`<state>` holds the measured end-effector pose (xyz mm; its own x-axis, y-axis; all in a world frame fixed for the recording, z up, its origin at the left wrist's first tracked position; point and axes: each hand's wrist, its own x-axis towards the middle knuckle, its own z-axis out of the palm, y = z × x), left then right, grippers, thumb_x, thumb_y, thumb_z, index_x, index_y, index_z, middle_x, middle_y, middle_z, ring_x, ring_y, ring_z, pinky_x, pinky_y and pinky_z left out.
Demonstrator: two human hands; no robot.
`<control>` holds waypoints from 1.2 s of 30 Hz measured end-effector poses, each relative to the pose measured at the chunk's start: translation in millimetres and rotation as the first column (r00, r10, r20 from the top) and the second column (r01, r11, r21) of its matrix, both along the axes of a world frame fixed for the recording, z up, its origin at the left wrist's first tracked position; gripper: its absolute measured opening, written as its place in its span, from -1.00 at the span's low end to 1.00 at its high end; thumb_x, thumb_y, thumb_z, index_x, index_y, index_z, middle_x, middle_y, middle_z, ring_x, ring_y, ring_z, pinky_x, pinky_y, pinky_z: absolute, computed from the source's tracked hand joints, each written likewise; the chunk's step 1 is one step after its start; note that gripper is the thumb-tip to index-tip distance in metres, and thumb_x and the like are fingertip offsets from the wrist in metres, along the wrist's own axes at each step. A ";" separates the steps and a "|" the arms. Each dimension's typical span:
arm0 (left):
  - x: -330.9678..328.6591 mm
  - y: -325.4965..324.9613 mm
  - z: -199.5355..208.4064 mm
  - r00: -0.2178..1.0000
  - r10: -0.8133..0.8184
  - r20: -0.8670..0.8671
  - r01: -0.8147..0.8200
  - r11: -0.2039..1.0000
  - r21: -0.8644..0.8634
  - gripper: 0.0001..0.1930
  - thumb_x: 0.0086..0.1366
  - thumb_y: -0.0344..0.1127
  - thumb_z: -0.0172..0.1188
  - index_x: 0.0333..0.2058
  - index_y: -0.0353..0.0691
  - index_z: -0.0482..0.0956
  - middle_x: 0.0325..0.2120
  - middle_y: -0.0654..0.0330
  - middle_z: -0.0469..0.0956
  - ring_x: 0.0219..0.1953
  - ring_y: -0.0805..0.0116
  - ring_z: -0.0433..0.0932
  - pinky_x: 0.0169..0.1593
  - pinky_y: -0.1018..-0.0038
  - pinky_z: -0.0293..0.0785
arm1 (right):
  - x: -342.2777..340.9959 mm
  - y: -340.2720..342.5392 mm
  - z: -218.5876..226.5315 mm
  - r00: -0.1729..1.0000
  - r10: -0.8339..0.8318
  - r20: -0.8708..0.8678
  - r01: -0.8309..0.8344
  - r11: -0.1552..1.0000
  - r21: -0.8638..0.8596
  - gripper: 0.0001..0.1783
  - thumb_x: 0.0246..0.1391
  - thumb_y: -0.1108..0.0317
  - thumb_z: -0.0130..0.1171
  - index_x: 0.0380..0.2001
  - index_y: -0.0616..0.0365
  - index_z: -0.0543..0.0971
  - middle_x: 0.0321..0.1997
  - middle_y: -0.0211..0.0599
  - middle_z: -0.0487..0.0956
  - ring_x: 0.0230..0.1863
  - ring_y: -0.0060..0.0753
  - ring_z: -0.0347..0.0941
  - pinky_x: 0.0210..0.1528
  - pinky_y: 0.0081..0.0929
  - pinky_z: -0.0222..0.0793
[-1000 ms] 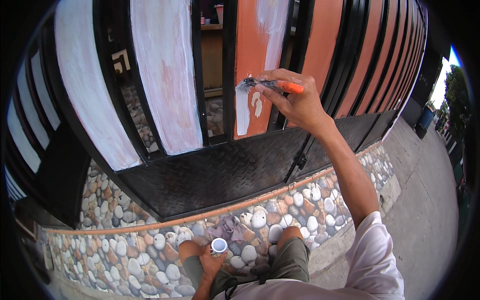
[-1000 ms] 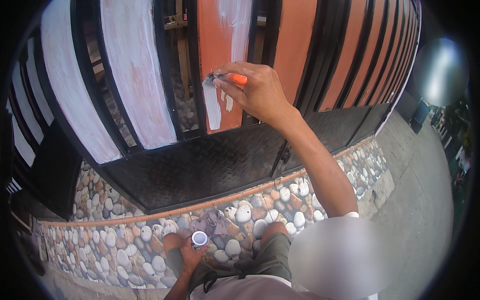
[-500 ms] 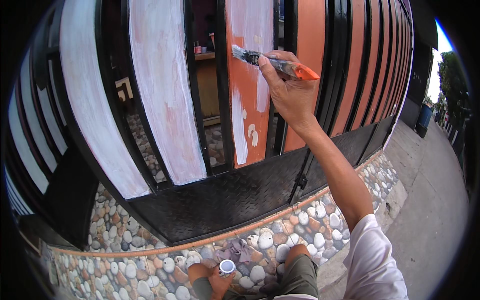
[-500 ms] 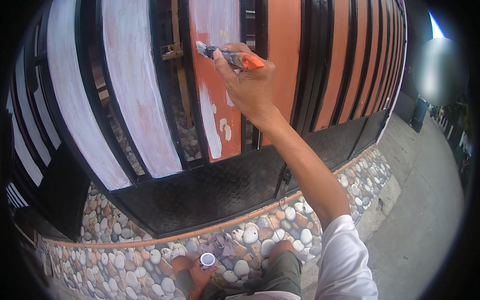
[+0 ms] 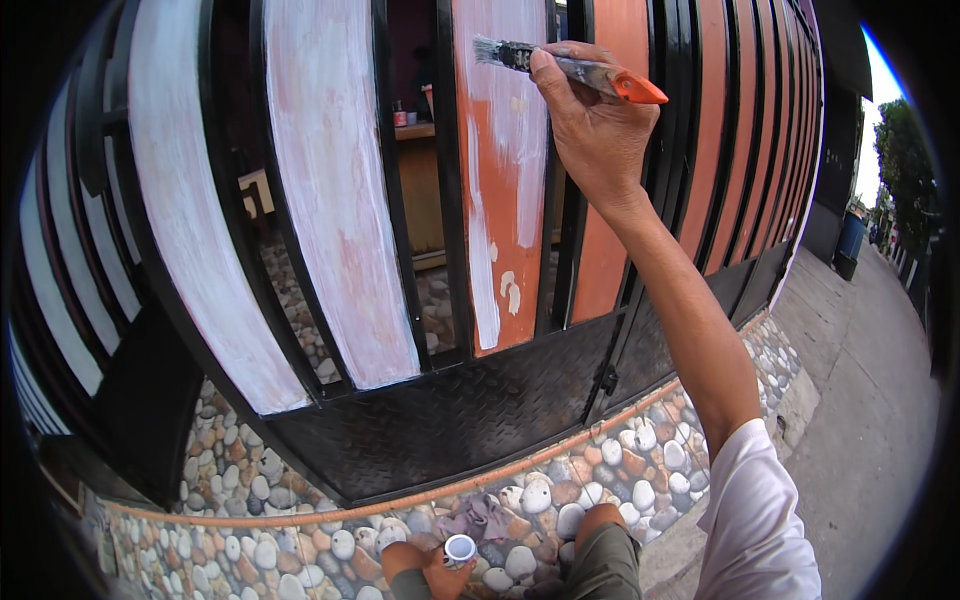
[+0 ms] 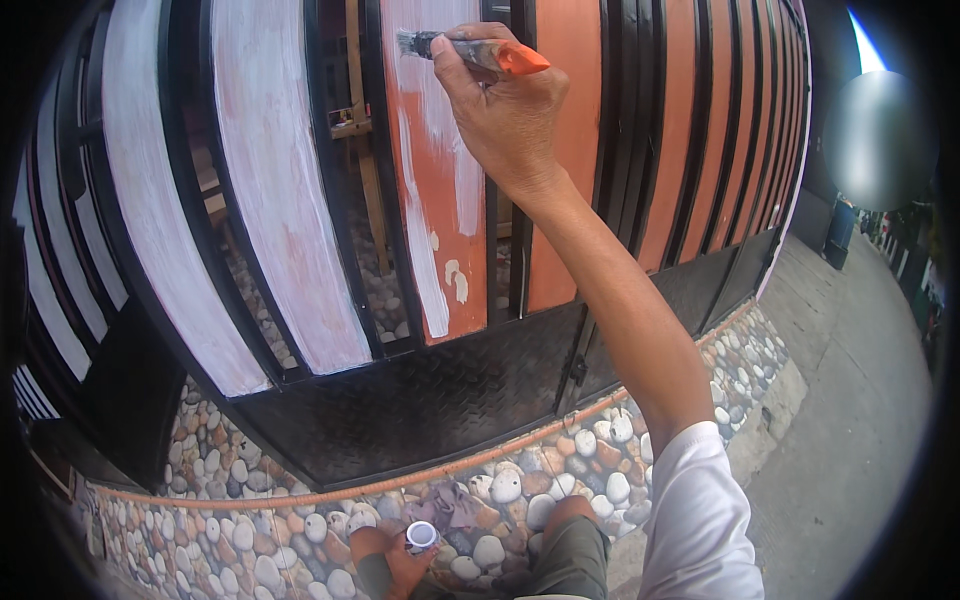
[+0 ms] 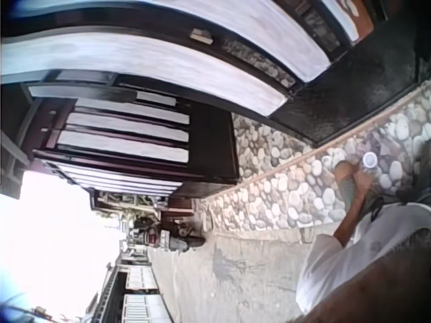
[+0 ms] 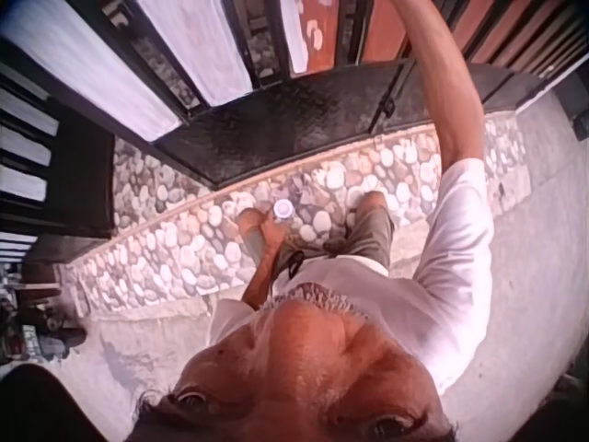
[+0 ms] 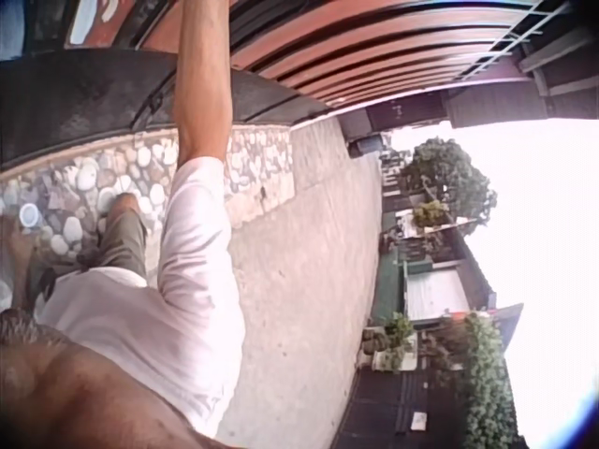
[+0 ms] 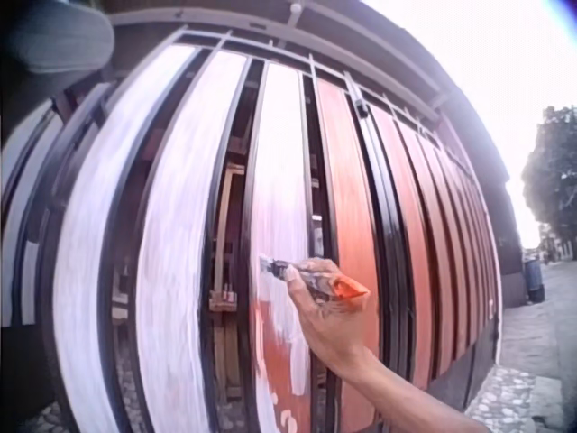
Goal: The person dips a paintbrush into a small container of paint and paints the vertical slats of a gate.
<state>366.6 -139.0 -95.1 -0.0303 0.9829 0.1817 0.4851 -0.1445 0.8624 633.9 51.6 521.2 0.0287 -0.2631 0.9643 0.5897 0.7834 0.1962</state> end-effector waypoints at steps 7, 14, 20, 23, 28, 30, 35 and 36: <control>-1.0 1.4 -11.2 1.000 0.004 -0.010 -0.004 0.999 0.034 -0.41 -0.11 -0.20 0.62 -0.10 -0.31 0.60 -0.28 0.00 0.69 -0.25 0.12 0.70 -0.17 0.26 0.60 | -5.3 15.7 5.2 0.998 -0.051 0.030 0.052 0.998 -0.047 -0.73 0.23 0.20 0.33 -0.17 0.18 0.68 -0.45 -0.34 0.70 -0.38 -0.58 0.66 -0.38 -0.68 0.55; -0.1 2.1 -16.4 1.000 0.011 0.003 -0.011 0.999 0.047 -0.41 -0.10 -0.18 0.62 -0.11 -0.29 0.59 -0.32 0.02 0.68 -0.28 0.14 0.69 -0.19 0.28 0.60 | -5.3 15.8 -12.8 0.996 -0.067 0.051 0.072 0.991 -0.114 -0.75 0.27 0.23 0.28 -0.19 0.22 0.65 -0.52 -0.40 0.64 -0.47 -0.67 0.58 -0.48 -0.74 0.45; -1.4 -8.1 -12.5 0.999 0.020 -0.036 -0.019 1.000 0.013 -0.42 -0.11 -0.18 0.62 -0.13 -0.28 0.59 -0.32 0.01 0.68 -0.29 0.09 0.69 -0.19 0.25 0.60 | -4.7 12.9 -23.9 0.996 -0.064 0.070 0.073 0.986 -0.146 -0.77 0.28 0.26 0.27 -0.20 0.23 0.63 -0.55 -0.45 0.59 -0.51 -0.75 0.49 -0.51 -0.75 0.35; -3.5 -8.8 -13.8 0.999 0.011 -0.039 -0.011 1.000 -0.010 -0.41 -0.12 -0.18 0.62 -0.11 -0.28 0.58 -0.32 0.01 0.68 -0.28 0.08 0.70 -0.19 0.23 0.60 | -4.8 11.7 -31.5 0.999 -0.039 0.019 0.042 0.984 -0.171 -0.83 0.18 0.32 0.30 -0.31 0.22 0.66 -0.57 -0.30 0.63 -0.56 -0.57 0.54 -0.46 -0.57 0.44; -4.2 -7.5 -18.7 0.999 0.018 -0.043 -0.019 0.999 -0.030 -0.38 -0.12 -0.17 0.63 -0.09 -0.27 0.58 -0.33 0.01 0.68 -0.29 0.09 0.70 -0.19 0.23 0.60 | -4.1 9.7 -38.0 0.998 -0.053 0.013 0.055 0.979 -0.195 -0.84 0.17 0.33 0.30 -0.31 0.22 0.66 -0.57 -0.28 0.62 -0.56 -0.53 0.55 -0.45 -0.56 0.44; -1.1 0.8 -20.0 1.000 0.018 -0.025 -0.018 1.000 -0.002 -0.38 -0.12 -0.16 0.63 -0.09 -0.27 0.58 -0.33 0.01 0.68 -0.29 0.09 0.70 -0.19 0.23 0.60 | -3.1 8.4 -39.2 0.998 -0.057 0.017 0.059 0.977 -0.204 -0.84 0.16 0.33 0.30 -0.32 0.23 0.66 -0.57 -0.28 0.62 -0.56 -0.52 0.55 -0.45 -0.55 0.45; -1.8 2.3 -17.3 1.000 0.004 -0.025 -0.003 1.000 0.030 -0.39 -0.12 -0.15 0.63 -0.11 -0.28 0.59 -0.32 0.00 0.68 -0.30 0.09 0.69 -0.21 0.24 0.59 | -2.5 1.3 -48.0 0.988 -0.126 0.090 0.144 0.962 -0.234 -0.80 0.27 0.29 0.27 -0.21 0.22 0.64 -0.54 -0.44 0.60 -0.50 -0.71 0.51 -0.50 -0.68 0.38; -1.7 1.7 -16.1 1.000 0.004 -0.025 -0.004 1.000 0.030 -0.39 -0.12 -0.15 0.63 -0.11 -0.28 0.59 -0.32 0.00 0.68 -0.30 0.09 0.69 -0.21 0.24 0.59 | -2.4 -0.5 -48.4 0.989 -0.109 0.097 0.129 0.965 -0.229 -0.80 0.27 0.29 0.27 -0.21 0.22 0.64 -0.54 -0.44 0.60 -0.50 -0.71 0.51 -0.50 -0.68 0.38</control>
